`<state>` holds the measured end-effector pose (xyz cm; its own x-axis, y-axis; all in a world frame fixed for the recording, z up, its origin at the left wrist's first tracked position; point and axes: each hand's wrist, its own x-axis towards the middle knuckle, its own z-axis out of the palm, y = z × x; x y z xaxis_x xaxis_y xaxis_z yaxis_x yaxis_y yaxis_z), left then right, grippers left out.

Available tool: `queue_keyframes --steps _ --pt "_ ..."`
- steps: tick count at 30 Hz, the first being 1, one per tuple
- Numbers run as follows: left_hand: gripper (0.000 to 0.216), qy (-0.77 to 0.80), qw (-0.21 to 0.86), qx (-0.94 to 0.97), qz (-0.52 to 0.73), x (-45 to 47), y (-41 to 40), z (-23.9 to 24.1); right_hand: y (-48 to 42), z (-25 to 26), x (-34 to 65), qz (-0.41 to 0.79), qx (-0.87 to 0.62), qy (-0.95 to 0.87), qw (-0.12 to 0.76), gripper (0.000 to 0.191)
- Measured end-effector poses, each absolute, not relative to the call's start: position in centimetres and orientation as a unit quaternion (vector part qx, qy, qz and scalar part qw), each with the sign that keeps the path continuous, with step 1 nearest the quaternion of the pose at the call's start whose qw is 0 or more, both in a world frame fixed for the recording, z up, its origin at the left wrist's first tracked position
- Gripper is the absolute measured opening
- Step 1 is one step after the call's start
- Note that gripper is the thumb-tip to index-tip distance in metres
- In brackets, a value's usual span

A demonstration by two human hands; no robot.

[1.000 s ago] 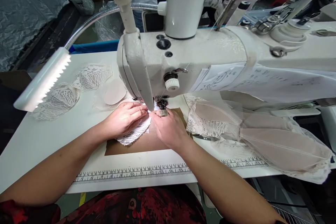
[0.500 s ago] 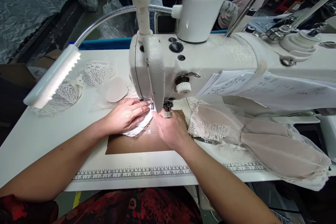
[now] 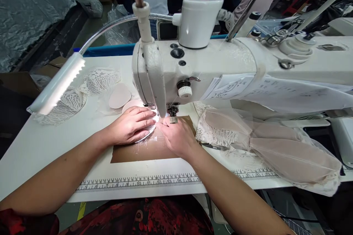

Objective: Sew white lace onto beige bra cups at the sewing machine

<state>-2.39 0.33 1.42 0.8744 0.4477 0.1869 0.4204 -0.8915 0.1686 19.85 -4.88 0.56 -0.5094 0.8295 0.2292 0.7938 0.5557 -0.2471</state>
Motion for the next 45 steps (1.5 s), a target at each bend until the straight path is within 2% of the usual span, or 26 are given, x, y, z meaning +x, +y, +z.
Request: queue_keyframes --steps 7,17,31,45 --pt "0.038 0.190 0.090 0.970 0.120 -2.5 0.5 1.0 -4.8 0.5 19.8 0.050 -0.475 -0.865 0.155 0.033" --pt "0.040 0.217 0.074 0.969 0.096 -2.2 0.4 1.1 -4.9 0.3 19.4 0.036 -0.503 -0.851 0.145 0.038" --pt "0.025 0.209 0.089 0.970 0.082 -2.1 0.6 1.5 -5.1 0.5 19.6 0.030 -0.442 -0.883 0.153 0.032" --pt "0.039 0.252 0.079 0.963 0.056 -1.5 -0.2 2.2 -5.1 0.3 20.0 0.026 -0.473 -0.868 0.144 0.030"
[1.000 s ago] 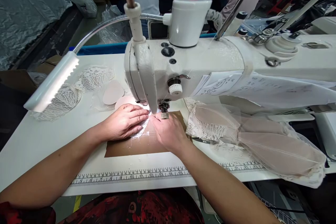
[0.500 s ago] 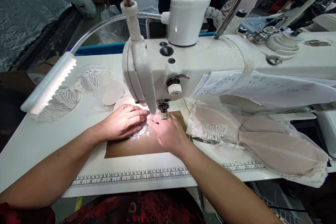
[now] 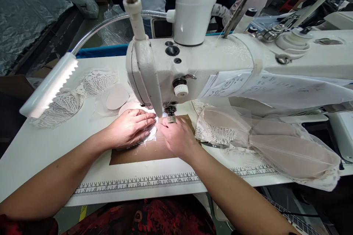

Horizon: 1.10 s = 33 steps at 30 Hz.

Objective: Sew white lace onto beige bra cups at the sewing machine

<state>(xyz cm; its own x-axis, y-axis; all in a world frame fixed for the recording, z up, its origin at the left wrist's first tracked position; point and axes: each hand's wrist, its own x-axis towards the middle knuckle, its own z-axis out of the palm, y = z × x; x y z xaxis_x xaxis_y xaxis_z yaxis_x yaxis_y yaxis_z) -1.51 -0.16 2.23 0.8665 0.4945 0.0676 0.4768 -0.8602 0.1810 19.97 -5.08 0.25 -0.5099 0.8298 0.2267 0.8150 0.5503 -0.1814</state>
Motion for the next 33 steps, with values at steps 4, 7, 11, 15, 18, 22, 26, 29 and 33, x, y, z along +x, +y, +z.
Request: queue_keyframes --steps 4,7,11,15,18,22,26,29,33 --pt "0.044 0.260 0.060 0.962 0.061 -1.6 0.0 1.8 -5.0 0.4 19.7 0.035 -0.503 -0.852 0.145 0.033" --pt "0.048 0.269 0.044 0.960 0.068 -1.6 0.2 1.5 -5.0 0.4 19.6 0.032 -0.517 -0.844 0.137 0.035" --pt "0.051 0.276 0.027 0.958 0.079 -1.7 0.4 1.1 -5.1 0.1 19.8 0.032 -0.518 -0.845 0.129 0.034" --pt "0.048 0.269 0.018 0.959 0.089 -1.9 0.4 0.9 -5.4 -0.2 20.3 0.043 -0.496 -0.856 0.136 0.033" --pt "0.044 0.257 0.024 0.961 0.096 -1.9 0.2 1.0 -5.6 -0.2 20.6 0.044 -0.482 -0.862 0.148 0.032" --pt "0.039 0.244 0.041 0.963 0.103 -1.8 -0.1 1.1 -5.9 -0.4 20.8 0.041 -0.473 -0.865 0.162 0.032" --pt "0.037 0.242 0.061 0.963 0.102 -1.6 -0.3 1.1 -6.0 -0.7 20.9 0.030 -0.455 -0.872 0.178 0.033" --pt "0.036 0.247 0.068 0.961 0.105 -1.4 -0.4 1.0 -6.1 -0.6 20.8 0.023 -0.442 -0.880 0.172 0.033" --pt "0.037 0.252 0.079 0.959 0.103 -1.5 -0.5 1.1 -6.1 -0.1 20.5 0.025 -0.437 -0.890 0.127 0.030"
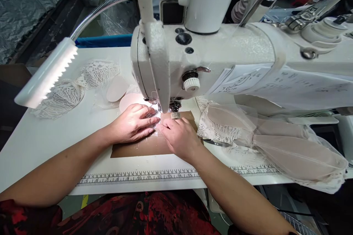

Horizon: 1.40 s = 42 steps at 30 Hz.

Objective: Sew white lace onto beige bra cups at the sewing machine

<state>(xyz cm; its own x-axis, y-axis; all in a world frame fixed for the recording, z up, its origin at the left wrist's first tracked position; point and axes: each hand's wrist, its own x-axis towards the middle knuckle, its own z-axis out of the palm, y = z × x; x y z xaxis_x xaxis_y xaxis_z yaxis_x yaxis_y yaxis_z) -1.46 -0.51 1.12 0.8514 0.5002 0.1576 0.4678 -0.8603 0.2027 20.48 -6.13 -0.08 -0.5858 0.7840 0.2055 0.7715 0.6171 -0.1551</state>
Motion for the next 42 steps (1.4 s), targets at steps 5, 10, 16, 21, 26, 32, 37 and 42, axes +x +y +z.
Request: queue_keyframes --steps 5,10,16,21,26,32,37,42 --pt "0.037 0.247 0.093 0.960 0.095 -1.7 -0.5 1.3 -6.3 0.2 20.3 0.026 -0.435 -0.891 0.131 0.031" --pt "0.039 0.240 0.076 0.965 0.074 -1.9 -0.3 1.4 -6.4 0.2 20.4 0.055 -0.436 -0.887 0.142 0.031" --pt "0.042 0.237 0.056 0.968 0.066 -1.8 -0.1 1.5 -6.4 0.1 20.4 0.072 -0.441 -0.883 0.144 0.031" --pt "0.040 0.243 0.051 0.966 0.069 -1.7 0.3 1.4 -5.9 0.1 20.2 0.070 -0.463 -0.873 0.138 0.034" --pt "0.037 0.244 0.062 0.964 0.082 -1.7 0.6 1.2 -5.4 0.5 19.7 0.062 -0.497 -0.857 0.125 0.034" --pt "0.036 0.254 0.054 0.961 0.098 -1.6 0.8 1.0 -5.0 0.5 19.3 0.033 -0.537 -0.836 0.112 0.038" --pt "0.037 0.276 0.033 0.956 0.090 -1.4 0.7 1.4 -4.9 0.2 19.7 0.012 -0.527 -0.840 0.125 0.037" --pt "0.038 0.289 0.009 0.953 0.094 -1.5 0.7 1.2 -5.0 0.3 19.9 0.021 -0.521 -0.842 0.139 0.038"
